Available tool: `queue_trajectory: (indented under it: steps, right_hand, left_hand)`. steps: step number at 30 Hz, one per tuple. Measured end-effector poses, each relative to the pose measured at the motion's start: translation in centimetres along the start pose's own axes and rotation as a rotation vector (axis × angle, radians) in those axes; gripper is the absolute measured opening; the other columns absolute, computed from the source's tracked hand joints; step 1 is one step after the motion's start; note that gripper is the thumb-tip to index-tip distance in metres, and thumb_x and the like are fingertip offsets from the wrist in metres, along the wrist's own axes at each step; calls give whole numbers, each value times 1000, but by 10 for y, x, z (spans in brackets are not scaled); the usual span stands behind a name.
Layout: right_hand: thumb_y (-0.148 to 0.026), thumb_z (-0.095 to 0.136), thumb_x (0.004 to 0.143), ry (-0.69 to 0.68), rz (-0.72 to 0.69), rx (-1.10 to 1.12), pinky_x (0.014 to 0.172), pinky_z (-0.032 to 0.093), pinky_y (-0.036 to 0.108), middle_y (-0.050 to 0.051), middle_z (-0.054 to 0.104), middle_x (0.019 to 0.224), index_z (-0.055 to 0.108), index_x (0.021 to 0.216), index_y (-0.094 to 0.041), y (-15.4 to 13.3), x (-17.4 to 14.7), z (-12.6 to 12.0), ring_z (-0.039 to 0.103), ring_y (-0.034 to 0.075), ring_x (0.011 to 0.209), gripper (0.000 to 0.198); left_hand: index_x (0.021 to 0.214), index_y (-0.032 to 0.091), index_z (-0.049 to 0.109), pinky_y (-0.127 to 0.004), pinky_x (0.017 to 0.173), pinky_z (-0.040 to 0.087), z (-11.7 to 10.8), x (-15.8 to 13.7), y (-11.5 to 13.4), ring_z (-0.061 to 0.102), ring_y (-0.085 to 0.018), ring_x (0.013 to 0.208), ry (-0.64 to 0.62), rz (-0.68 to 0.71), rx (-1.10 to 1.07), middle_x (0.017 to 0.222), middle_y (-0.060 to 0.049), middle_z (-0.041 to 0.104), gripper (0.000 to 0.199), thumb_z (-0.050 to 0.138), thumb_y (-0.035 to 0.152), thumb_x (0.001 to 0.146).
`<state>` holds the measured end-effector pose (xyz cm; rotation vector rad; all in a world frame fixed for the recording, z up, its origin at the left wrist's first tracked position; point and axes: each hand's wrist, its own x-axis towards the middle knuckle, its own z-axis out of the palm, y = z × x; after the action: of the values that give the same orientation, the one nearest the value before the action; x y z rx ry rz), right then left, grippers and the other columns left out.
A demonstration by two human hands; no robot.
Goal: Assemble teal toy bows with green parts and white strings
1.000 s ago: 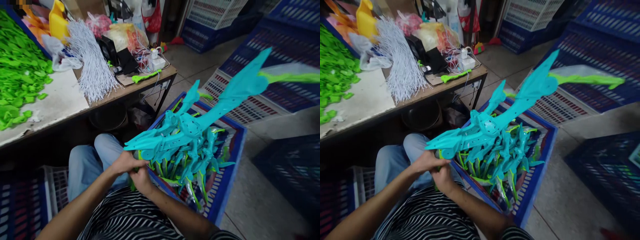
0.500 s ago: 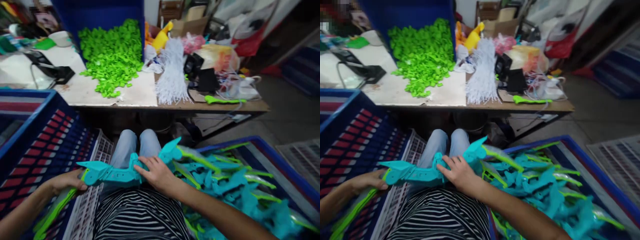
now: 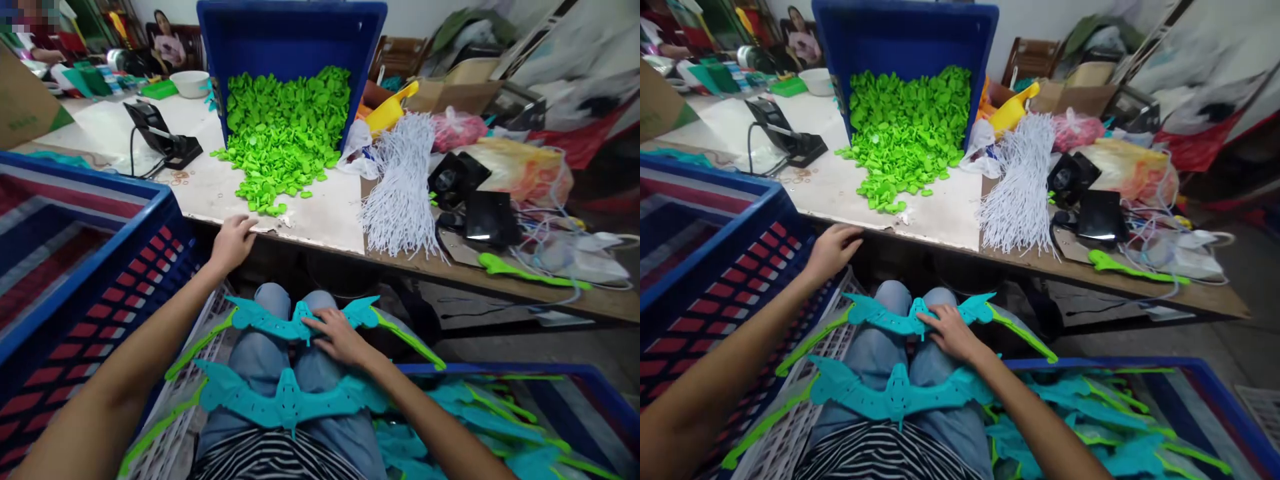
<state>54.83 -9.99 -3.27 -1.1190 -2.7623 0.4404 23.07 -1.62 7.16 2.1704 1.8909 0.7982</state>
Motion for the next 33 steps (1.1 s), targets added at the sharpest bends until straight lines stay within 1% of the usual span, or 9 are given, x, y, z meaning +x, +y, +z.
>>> queue_trajectory:
  steps: [2, 5, 9, 13, 17, 21, 25, 29, 33]
  right_hand:
    - [-25, 63, 83, 7, 21, 56, 93, 45, 45, 13, 59, 122, 57, 128, -25, -4, 0, -5, 52, 26, 112, 45]
    - [-29, 59, 87, 74, 49, 90, 91, 47, 44, 13, 62, 116, 62, 120, -22, -6, -1, -15, 56, 25, 107, 34]
    - [-28, 51, 91, 167, 49, 138, 84, 51, 40, 12, 64, 110, 63, 115, -20, 2, 1, -20, 59, 23, 99, 28]
    - [-30, 47, 93, 245, 52, 187, 82, 52, 40, 12, 66, 107, 65, 111, -19, 9, 13, -22, 60, 22, 97, 28]
    - [-30, 47, 93, 345, 84, 263, 83, 52, 38, 10, 67, 102, 67, 108, -20, 15, 35, -34, 61, 21, 94, 27]
    - [-30, 49, 91, 455, 140, 313, 84, 52, 36, 9, 68, 97, 69, 100, -19, 23, 61, -51, 63, 20, 93, 24]
    - [-28, 50, 90, 587, 210, 276, 89, 50, 38, 10, 67, 99, 68, 102, -19, 35, 97, -68, 61, 22, 96, 24]
    - [-28, 59, 84, 664, 130, 171, 103, 40, 46, 13, 56, 128, 59, 121, -17, 57, 148, -90, 48, 27, 120, 38]
    - [-19, 59, 82, 456, 8, 156, 100, 43, 42, 10, 62, 120, 64, 113, -17, 84, 181, -107, 54, 23, 113, 32]
  left_hand:
    - [119, 13, 62, -37, 102, 36, 23, 53, 13, 48, -27, 118, 13, 118, 122, 128, -16, 57, 39, 43, 21, 86]
    - [112, 10, 66, -43, 99, 35, 45, 115, 19, 49, -30, 112, -147, 197, 336, 117, -19, 61, 37, 41, 20, 87]
    - [97, 11, 70, -41, 96, 35, 48, 151, 15, 51, -30, 107, -327, 220, 531, 104, -17, 65, 29, 50, 28, 84]
    - [98, 11, 67, -34, 86, 40, 42, 150, 19, 54, -29, 103, -312, 205, 502, 101, -15, 65, 29, 60, 25, 74]
    - [90, 13, 69, -31, 77, 43, 41, 140, 25, 61, -27, 91, -267, 103, 319, 89, -11, 68, 21, 63, 24, 72]
    - [87, 12, 71, -27, 69, 45, 44, 133, 29, 62, -20, 78, -153, -201, -137, 79, -7, 69, 21, 66, 28, 74]
    - [98, 11, 69, -22, 50, 38, 50, 129, 43, 52, -11, 52, -207, -499, -548, 62, -3, 63, 27, 67, 24, 74]
    - [92, 12, 70, -19, 42, 31, 61, 128, 67, 42, -6, 40, -317, -479, -663, 54, 1, 58, 23, 69, 23, 72]
    - [89, 11, 71, -18, 43, 32, 71, 128, 85, 41, -6, 39, -434, -387, -646, 47, 3, 51, 17, 64, 15, 74]
